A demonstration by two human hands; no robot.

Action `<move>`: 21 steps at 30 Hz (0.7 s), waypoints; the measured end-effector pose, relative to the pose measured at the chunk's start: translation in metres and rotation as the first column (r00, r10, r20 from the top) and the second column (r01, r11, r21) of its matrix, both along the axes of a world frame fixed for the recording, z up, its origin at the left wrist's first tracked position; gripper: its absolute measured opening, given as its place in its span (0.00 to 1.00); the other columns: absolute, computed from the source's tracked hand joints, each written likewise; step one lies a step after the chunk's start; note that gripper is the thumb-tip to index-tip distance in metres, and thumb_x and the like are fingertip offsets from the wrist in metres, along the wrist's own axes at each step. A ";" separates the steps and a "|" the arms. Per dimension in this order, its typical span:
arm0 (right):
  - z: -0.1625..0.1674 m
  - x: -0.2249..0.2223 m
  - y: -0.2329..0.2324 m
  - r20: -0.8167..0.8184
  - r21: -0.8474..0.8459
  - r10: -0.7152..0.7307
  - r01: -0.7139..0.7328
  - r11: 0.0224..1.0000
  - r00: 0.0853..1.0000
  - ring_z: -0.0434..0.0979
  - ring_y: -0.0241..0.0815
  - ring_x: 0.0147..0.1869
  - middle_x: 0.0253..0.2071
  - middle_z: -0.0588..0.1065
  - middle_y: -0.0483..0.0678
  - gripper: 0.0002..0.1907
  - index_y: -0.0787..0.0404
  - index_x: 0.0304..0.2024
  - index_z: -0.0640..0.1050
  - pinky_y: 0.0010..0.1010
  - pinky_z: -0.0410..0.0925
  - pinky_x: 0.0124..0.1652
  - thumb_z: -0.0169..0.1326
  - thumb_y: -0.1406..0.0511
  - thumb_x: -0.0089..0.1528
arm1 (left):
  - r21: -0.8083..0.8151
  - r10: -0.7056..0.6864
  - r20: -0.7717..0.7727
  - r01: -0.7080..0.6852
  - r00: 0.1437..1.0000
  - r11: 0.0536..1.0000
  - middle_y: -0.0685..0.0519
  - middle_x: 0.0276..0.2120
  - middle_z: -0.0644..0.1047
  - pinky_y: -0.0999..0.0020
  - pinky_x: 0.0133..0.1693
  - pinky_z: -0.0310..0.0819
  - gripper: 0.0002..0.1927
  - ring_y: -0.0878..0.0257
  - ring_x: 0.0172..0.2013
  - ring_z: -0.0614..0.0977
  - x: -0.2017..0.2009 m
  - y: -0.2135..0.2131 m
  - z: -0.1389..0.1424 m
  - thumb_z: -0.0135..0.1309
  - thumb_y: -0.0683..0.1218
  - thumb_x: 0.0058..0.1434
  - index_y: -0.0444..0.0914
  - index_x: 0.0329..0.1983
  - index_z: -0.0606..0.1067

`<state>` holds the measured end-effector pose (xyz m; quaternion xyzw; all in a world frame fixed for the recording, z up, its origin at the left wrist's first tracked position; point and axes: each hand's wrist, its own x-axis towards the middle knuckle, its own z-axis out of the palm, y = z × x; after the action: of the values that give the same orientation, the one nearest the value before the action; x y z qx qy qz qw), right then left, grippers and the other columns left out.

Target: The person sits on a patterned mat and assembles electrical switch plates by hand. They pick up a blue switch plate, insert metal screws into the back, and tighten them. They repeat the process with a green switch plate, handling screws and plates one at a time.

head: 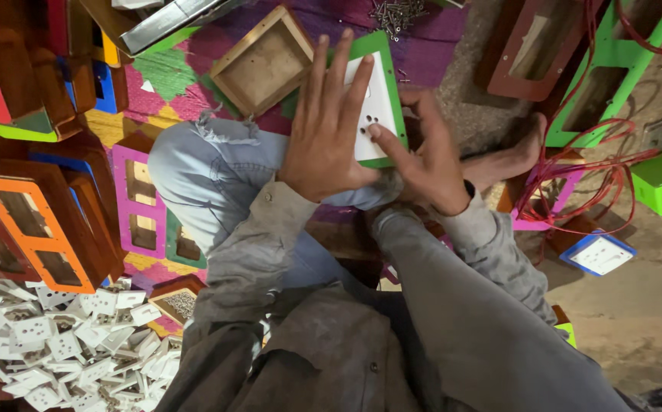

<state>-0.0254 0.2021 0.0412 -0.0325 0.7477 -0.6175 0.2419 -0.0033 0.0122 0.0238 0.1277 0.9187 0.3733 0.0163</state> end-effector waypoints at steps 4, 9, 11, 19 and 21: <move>0.000 0.002 0.001 0.020 -0.039 0.026 -0.025 0.999 0.999 0.76 0.39 0.56 0.52 0.74 0.52 0.21 0.68 0.58 0.69 0.32 0.72 0.54 0.61 0.65 0.69 | 0.007 -0.002 -0.002 0.002 1.000 1.000 0.38 0.76 0.48 0.37 0.74 0.51 0.63 0.34 0.75 0.51 0.002 0.000 -0.004 0.75 0.57 0.47 0.39 0.78 0.49; -0.014 -0.015 0.023 -0.140 0.101 0.174 -0.161 0.982 0.975 0.76 0.41 0.48 0.47 0.75 0.51 0.13 0.67 0.55 0.77 0.34 0.69 0.51 0.51 0.63 0.75 | 0.248 0.073 0.060 -0.086 0.996 0.965 0.38 0.73 0.54 0.41 0.72 0.57 0.64 0.37 0.73 0.58 0.005 -0.011 -0.011 0.77 0.56 0.39 0.40 0.76 0.53; -0.030 -0.026 0.028 -0.128 0.187 0.127 -0.101 0.977 0.984 0.75 0.44 0.45 0.44 0.75 0.52 0.13 0.65 0.53 0.80 0.37 0.67 0.49 0.48 0.64 0.76 | 0.477 0.073 0.144 -0.134 0.987 0.869 0.44 0.72 0.57 0.46 0.72 0.57 0.61 0.43 0.73 0.62 0.004 -0.015 -0.020 0.75 0.55 0.45 0.40 0.77 0.51; -0.124 -0.064 0.028 -0.591 0.531 0.315 0.065 0.845 0.743 0.73 0.59 0.50 0.44 0.74 0.55 0.09 0.63 0.48 0.83 0.46 0.67 0.49 0.64 0.65 0.67 | 0.769 -0.251 0.524 -0.579 0.814 -0.270 0.39 0.74 0.61 0.33 0.73 0.55 0.50 0.39 0.71 0.64 0.014 -0.016 -0.055 0.61 0.64 0.58 0.36 0.77 0.58; -0.136 -0.057 0.026 -0.607 0.543 0.289 0.121 0.831 0.740 0.73 0.56 0.49 0.43 0.75 0.52 0.08 0.60 0.47 0.84 0.45 0.68 0.47 0.65 0.65 0.66 | 0.705 -0.320 0.478 -0.575 0.818 -0.416 0.37 0.74 0.62 0.32 0.73 0.54 0.50 0.36 0.71 0.64 0.016 -0.017 -0.057 0.56 0.66 0.60 0.35 0.77 0.58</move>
<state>-0.0824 0.2281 -0.0950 -0.2155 0.9256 -0.3108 -0.0138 0.0126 -0.0050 -0.0330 -0.1522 0.1336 0.9743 0.0982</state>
